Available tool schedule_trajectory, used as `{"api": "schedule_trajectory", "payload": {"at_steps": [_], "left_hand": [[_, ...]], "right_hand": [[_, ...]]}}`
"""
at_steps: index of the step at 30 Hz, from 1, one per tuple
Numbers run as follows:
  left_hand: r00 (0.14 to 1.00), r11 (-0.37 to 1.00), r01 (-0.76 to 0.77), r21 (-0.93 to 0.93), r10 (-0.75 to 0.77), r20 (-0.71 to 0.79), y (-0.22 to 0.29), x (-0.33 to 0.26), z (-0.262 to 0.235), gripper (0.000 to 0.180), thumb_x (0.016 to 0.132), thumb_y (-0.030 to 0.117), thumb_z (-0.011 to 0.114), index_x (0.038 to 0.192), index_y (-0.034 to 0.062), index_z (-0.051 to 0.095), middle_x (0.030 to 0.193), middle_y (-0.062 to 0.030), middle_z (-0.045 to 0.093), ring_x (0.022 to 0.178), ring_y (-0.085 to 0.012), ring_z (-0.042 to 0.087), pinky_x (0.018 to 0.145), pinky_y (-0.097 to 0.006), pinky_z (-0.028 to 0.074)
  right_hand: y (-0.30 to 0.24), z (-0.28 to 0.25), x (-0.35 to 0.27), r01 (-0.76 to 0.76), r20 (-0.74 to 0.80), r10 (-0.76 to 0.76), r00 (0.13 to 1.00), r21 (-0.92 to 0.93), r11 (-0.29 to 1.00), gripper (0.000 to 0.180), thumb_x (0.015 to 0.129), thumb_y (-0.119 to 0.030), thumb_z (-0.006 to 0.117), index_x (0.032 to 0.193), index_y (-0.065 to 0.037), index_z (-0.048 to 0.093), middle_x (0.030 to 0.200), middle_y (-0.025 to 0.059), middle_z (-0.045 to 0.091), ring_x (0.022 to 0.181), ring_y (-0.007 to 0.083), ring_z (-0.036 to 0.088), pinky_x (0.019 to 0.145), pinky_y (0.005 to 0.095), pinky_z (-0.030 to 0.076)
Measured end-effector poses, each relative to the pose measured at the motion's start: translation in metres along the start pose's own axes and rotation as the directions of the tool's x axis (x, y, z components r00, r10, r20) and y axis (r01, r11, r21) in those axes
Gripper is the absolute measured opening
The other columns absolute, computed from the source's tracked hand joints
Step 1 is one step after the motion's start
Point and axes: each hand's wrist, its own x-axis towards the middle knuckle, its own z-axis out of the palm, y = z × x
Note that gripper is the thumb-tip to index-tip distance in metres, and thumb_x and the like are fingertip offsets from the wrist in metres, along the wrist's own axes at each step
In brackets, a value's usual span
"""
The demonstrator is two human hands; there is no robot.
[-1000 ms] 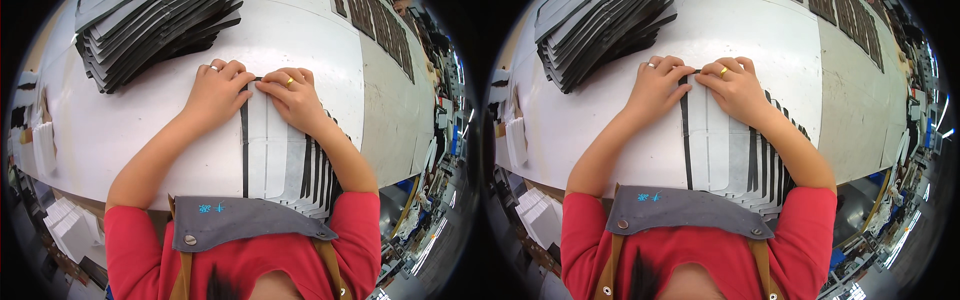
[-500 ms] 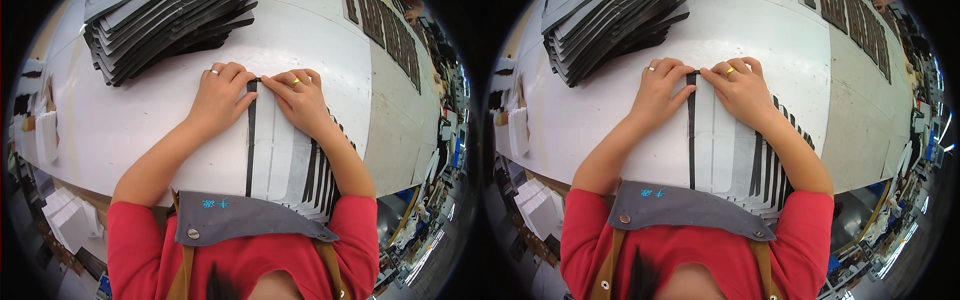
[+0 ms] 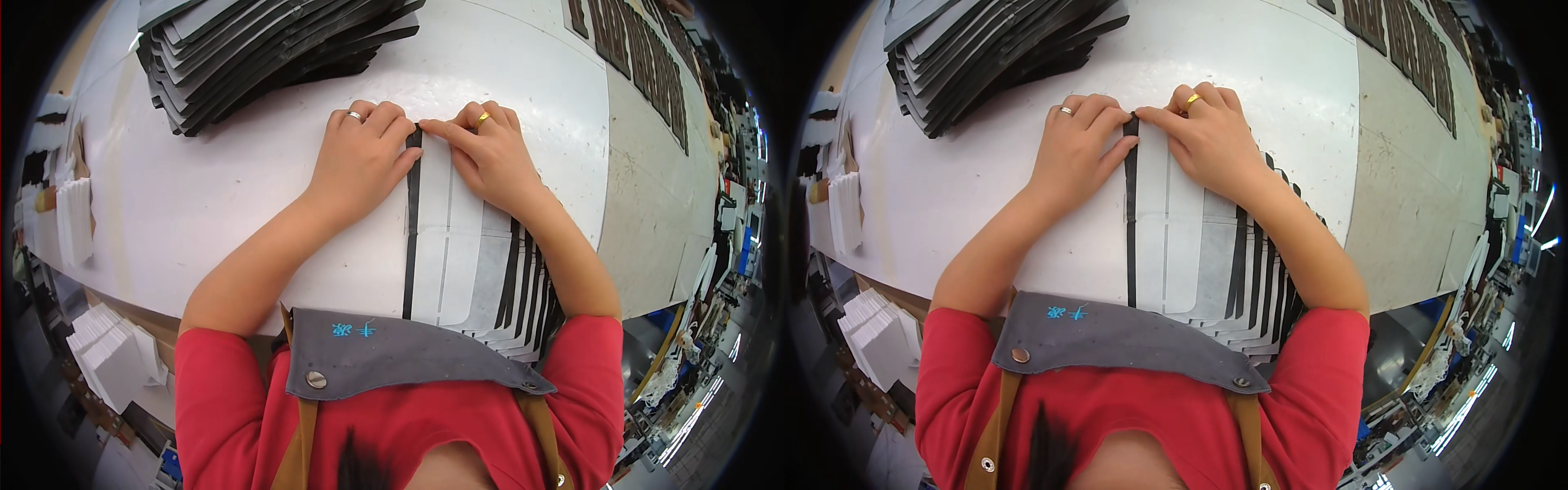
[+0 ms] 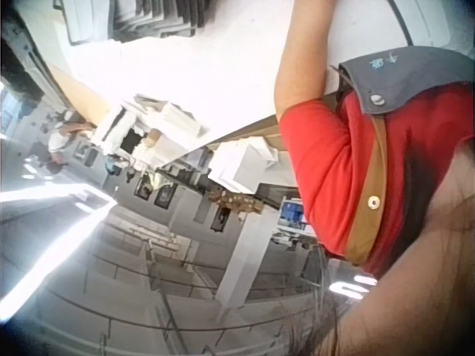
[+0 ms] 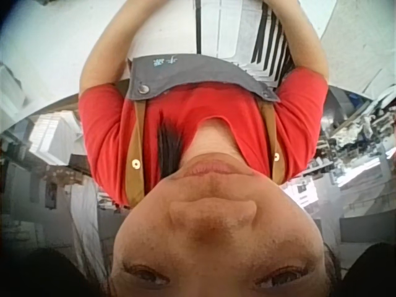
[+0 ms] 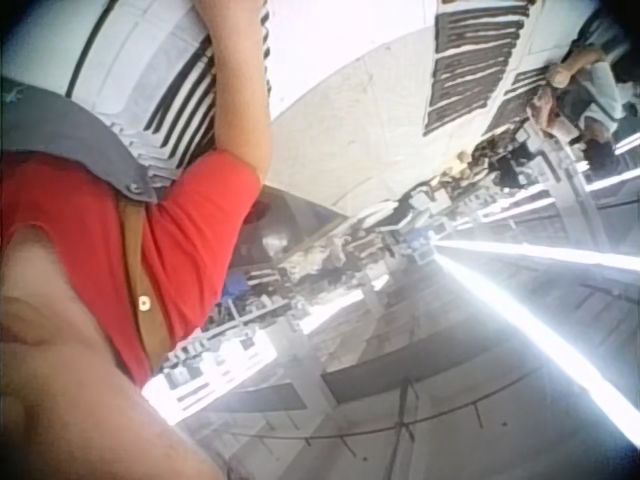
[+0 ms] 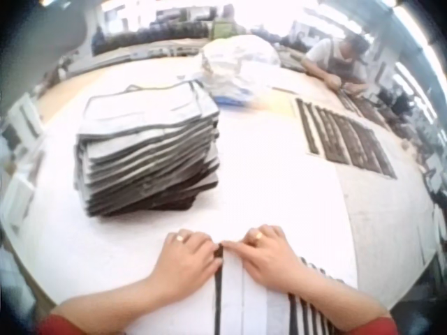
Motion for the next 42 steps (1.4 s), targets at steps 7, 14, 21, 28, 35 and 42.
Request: {"api": "schedule_trajectory", "payload": {"at_steps": [7, 14, 21, 28, 35, 42], "left_hand": [[0.999, 0.999, 0.033, -0.025, -0.033, -0.006, 0.000, 0.000, 0.000, 0.023, 0.079, 0.018, 0.070, 0.097, 0.0086, 0.059, 0.101, -0.0039, 0.057, 0.092, -0.0248, 0.051, 0.078, -0.037, 0.038], [0.936, 0.835, 0.351, -0.423, -0.307, 0.171, -0.002, 0.014, -0.014, 0.021, 0.089, 0.013, 0.061, 0.107, 0.0012, 0.059, 0.103, -0.0097, 0.059, 0.098, -0.0243, 0.057, 0.085, -0.034, 0.045], [0.933, 0.837, 0.331, -0.436, -0.222, 0.282, -0.009, 0.019, -0.019, 0.027, 0.087, 0.010, 0.061, 0.112, 0.0011, 0.059, 0.105, -0.0094, 0.058, 0.096, -0.0223, 0.058, 0.085, -0.032, 0.047], [0.840, 0.871, 0.383, -0.307, -0.190, 0.508, 0.002, 0.040, -0.016, 0.029, 0.078, 0.004, 0.061, 0.107, 0.0004, 0.057, 0.102, -0.0126, 0.053, 0.091, -0.0249, 0.055, 0.080, -0.032, 0.047], [0.923, 0.904, 0.290, -0.315, -0.176, 0.343, -0.001, 0.028, -0.006, 0.025, 0.078, 0.005, 0.061, 0.102, 0.0029, 0.057, 0.101, -0.0114, 0.053, 0.097, -0.0277, 0.052, 0.088, -0.037, 0.042], [0.977, 0.961, 0.155, -0.230, -0.115, 0.179, 0.000, 0.009, -0.004, 0.019, 0.083, 0.011, 0.064, 0.101, 0.0089, 0.061, 0.101, -0.0058, 0.055, 0.096, -0.0262, 0.051, 0.089, -0.038, 0.037]], "right_hand": [[0.005, 0.002, 0.000, -0.069, -0.052, 0.080, 0.995, 0.178, 0.982, 0.018, 0.081, -0.006, 0.063, 0.098, -0.013, 0.064, 0.090, 0.0000, 0.057, 0.090, 0.0194, 0.053, 0.086, 0.0350, 0.037], [0.010, -0.010, 0.003, -0.028, -0.114, 0.034, 0.993, 0.054, 0.998, 0.010, 0.086, -0.011, 0.063, 0.093, -0.008, 0.058, 0.091, 0.0030, 0.059, 0.090, 0.0210, 0.055, 0.087, 0.0347, 0.038], [-0.041, -0.056, -0.017, 0.016, 0.118, -0.043, 0.992, 0.222, 0.975, 0.009, 0.088, -0.010, 0.061, 0.095, -0.006, 0.056, 0.094, 0.0082, 0.063, 0.073, 0.0272, 0.062, 0.066, 0.0360, 0.049], [-0.013, -0.027, 0.002, -0.320, 0.170, 0.276, 0.946, 0.352, 0.879, 0.021, 0.087, -0.013, 0.063, 0.107, -0.008, 0.061, 0.106, 0.0097, 0.059, 0.076, 0.0258, 0.060, 0.071, 0.0332, 0.049], [0.002, -0.005, 0.001, -0.184, 0.057, 0.175, 0.983, 0.306, 0.934, 0.025, 0.082, -0.016, 0.068, 0.106, -0.009, 0.065, 0.112, 0.0092, 0.058, 0.108, 0.0284, 0.050, 0.098, 0.0397, 0.035], [-0.002, 0.001, -0.003, -0.016, -0.073, 0.026, 0.997, 0.124, 0.992, 0.011, 0.082, -0.013, 0.068, 0.092, -0.010, 0.069, 0.097, 0.0014, 0.062, 0.099, 0.0183, 0.055, 0.091, 0.0367, 0.037]]}}
